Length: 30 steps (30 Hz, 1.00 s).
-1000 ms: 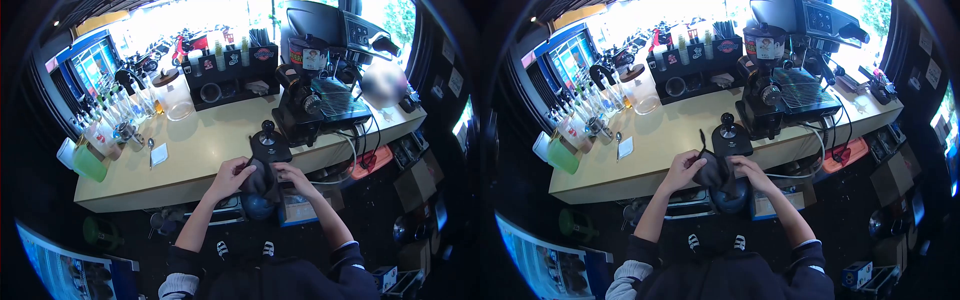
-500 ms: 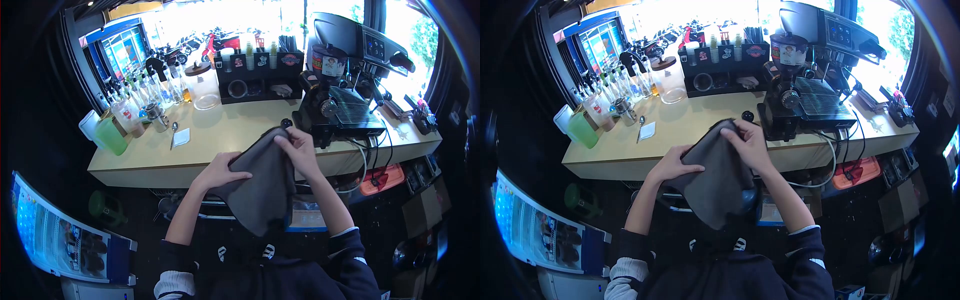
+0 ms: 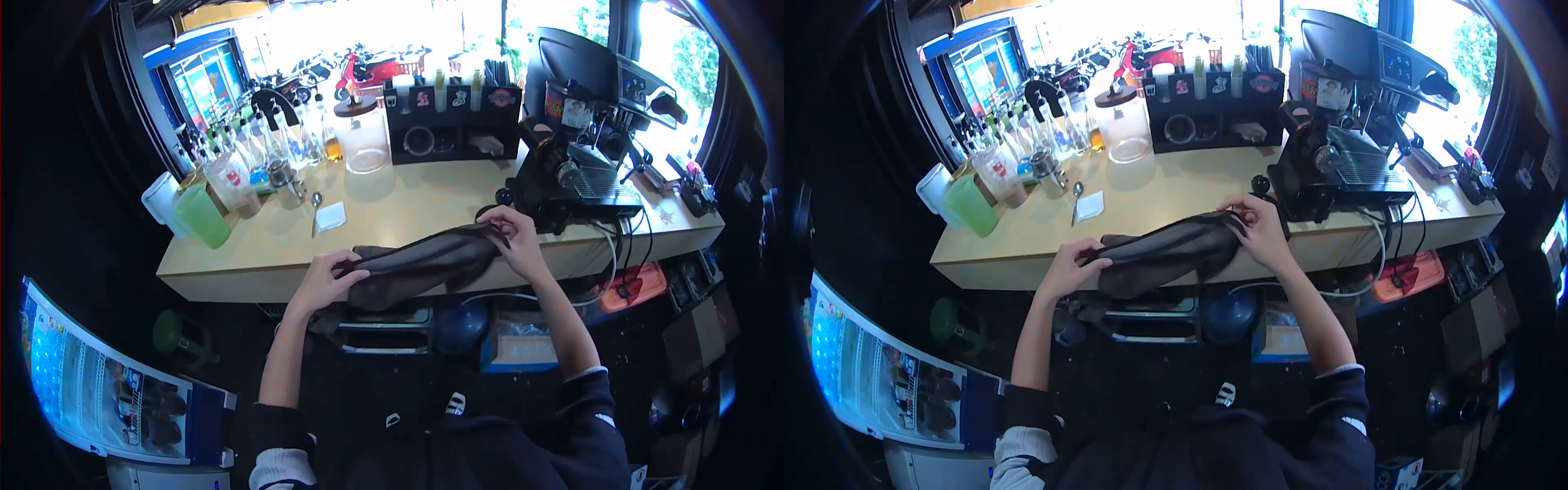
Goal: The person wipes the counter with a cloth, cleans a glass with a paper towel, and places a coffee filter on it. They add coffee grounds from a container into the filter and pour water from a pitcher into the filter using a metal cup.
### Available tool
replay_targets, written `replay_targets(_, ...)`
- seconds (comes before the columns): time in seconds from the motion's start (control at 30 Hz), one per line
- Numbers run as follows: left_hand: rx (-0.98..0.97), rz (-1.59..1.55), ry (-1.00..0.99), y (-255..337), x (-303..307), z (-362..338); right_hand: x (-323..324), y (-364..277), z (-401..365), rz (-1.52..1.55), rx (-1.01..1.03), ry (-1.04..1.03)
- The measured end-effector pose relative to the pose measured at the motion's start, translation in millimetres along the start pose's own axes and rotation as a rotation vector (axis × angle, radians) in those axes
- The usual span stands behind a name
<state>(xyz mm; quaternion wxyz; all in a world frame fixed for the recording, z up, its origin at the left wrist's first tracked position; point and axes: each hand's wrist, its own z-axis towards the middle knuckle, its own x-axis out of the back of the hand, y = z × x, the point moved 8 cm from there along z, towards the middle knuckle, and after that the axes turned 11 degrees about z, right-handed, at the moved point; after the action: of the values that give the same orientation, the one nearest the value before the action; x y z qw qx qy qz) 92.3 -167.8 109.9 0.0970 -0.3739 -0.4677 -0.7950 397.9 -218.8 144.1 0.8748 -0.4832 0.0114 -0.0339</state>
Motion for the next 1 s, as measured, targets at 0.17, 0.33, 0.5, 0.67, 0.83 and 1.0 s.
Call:
replay_targets(0.17, 0.068, -0.289, 0.242, -50.1, 54.7, -27.3, -31.6, 20.2, -2.6, 0.115, 0.026, -0.012)
replay_targets(0.33, -0.109, -0.477, 0.191, -28.4, 71.5, -55.9, -59.4, 6.2, -21.4, 0.099, -0.126, 0.087)
replay_targets(0.5, -0.436, -0.331, -0.024, 37.0, 66.4, -73.5, -102.8, 7.9, -27.1, 0.601, -0.192, 0.009)
replay_targets(0.67, -0.505, -0.167, -0.086, 69.6, 51.0, -64.4, -155.8, -0.5, -18.6, 0.327, -0.14, -0.162)
replay_targets(0.83, -0.43, -0.088, -0.052, 58.8, 43.4, -44.3, -193.2, -12.1, -11.8, 0.179, -0.214, -0.374)
replay_targets(1.0, -0.5, -0.024, 0.021, 62.3, 48.9, -42.0, -209.8, -24.2, -9.0, 0.059, -0.183, -0.448)
